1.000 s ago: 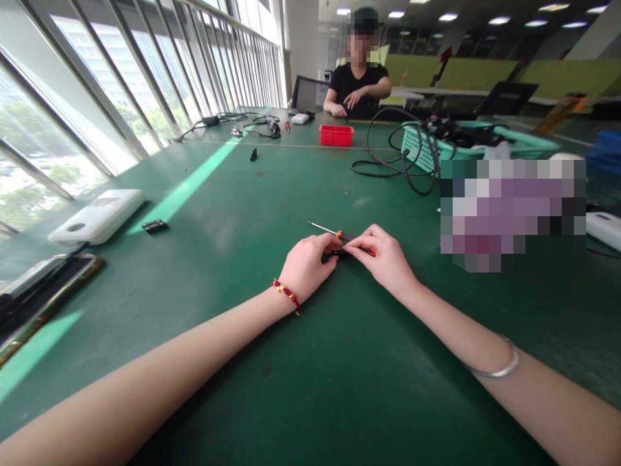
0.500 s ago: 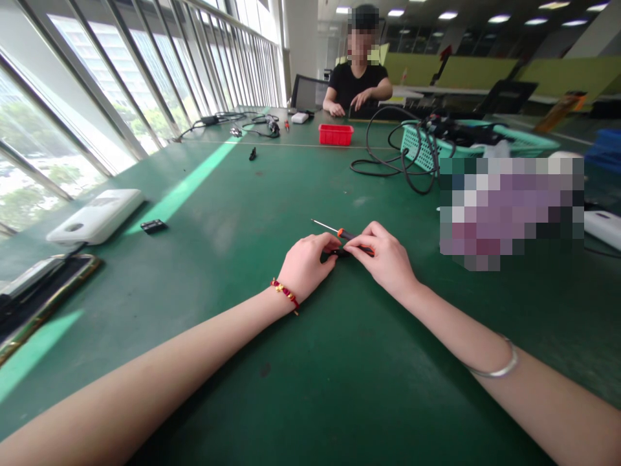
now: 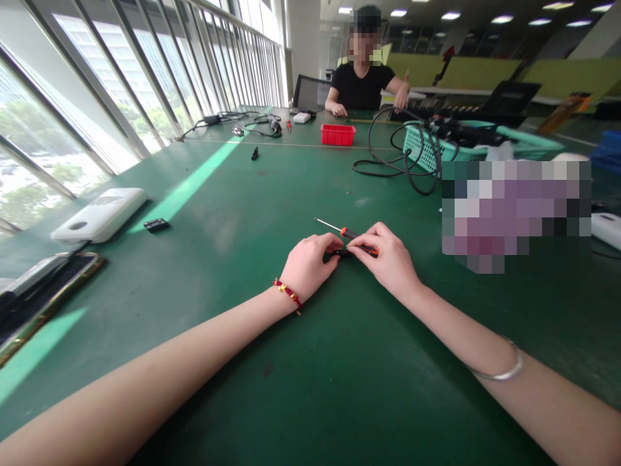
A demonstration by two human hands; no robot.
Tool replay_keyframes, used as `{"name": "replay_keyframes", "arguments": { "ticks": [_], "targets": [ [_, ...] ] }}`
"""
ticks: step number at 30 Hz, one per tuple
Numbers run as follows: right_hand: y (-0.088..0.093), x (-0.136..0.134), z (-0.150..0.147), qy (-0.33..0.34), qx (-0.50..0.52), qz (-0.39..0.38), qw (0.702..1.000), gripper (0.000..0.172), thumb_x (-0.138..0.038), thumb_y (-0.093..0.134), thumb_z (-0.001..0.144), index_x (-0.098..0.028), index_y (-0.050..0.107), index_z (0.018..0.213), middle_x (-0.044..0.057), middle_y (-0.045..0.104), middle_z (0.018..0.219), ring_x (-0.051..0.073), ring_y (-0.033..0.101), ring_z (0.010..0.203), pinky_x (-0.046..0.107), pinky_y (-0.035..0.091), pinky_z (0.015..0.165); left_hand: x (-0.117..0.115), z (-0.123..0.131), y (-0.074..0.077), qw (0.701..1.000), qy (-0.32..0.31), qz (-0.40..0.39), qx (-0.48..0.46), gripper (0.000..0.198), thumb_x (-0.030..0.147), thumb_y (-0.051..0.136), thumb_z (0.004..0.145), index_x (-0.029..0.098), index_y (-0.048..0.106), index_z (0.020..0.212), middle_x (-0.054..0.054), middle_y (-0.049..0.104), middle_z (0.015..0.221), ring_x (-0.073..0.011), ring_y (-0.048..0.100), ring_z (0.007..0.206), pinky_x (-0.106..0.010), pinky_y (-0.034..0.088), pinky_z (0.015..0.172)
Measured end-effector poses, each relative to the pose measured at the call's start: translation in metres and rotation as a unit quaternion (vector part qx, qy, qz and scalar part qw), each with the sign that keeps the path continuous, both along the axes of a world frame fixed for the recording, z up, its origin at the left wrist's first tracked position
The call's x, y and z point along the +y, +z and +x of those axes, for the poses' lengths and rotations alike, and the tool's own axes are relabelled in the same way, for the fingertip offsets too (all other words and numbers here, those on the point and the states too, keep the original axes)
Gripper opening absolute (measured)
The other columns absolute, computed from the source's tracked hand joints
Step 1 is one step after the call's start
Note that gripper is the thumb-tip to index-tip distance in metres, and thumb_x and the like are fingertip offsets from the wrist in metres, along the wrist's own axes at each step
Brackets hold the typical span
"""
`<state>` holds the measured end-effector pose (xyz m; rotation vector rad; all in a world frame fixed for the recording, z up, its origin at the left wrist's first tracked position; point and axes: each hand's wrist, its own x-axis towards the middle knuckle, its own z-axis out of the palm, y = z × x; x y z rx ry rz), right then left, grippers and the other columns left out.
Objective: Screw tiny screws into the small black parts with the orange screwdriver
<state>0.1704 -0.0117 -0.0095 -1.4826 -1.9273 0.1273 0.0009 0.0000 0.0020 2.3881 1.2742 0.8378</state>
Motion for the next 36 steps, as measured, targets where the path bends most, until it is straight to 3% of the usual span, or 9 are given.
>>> {"name": "replay_keyframes", "arguments": {
  "ticks": [19,36],
  "targets": [
    [-0.005,0.003,0.002,0.029,0.071,-0.015,0.997,0.012,-0.03,0.06,0.075,-0.023,0.07,0.078,0.001,0.051,0.078,0.014,0.055,0.071,0.028,0.046,0.068,0.001,0.0,-0.002,1.0,-0.001,0.004,-0.002,0.017,0.012,0.055,0.073,0.018,0.06,0.089,-0.002,0.068,0.088,-0.0168,0.063,0.083,-0.031,0.05,0.079],
    [0.001,-0.004,0.002,0.025,0.018,0.02,0.999,0.012,-0.028,0.059,0.075,-0.024,0.071,0.077,0.002,0.052,0.078,0.014,0.055,0.069,0.026,0.043,0.062,0.001,-0.001,-0.002,1.0,-0.004,0.0,-0.01,0.018,0.01,0.056,0.072,0.018,0.059,0.088,-0.001,0.068,0.089,-0.0168,0.063,0.084,-0.031,0.05,0.079]
  ]
}}
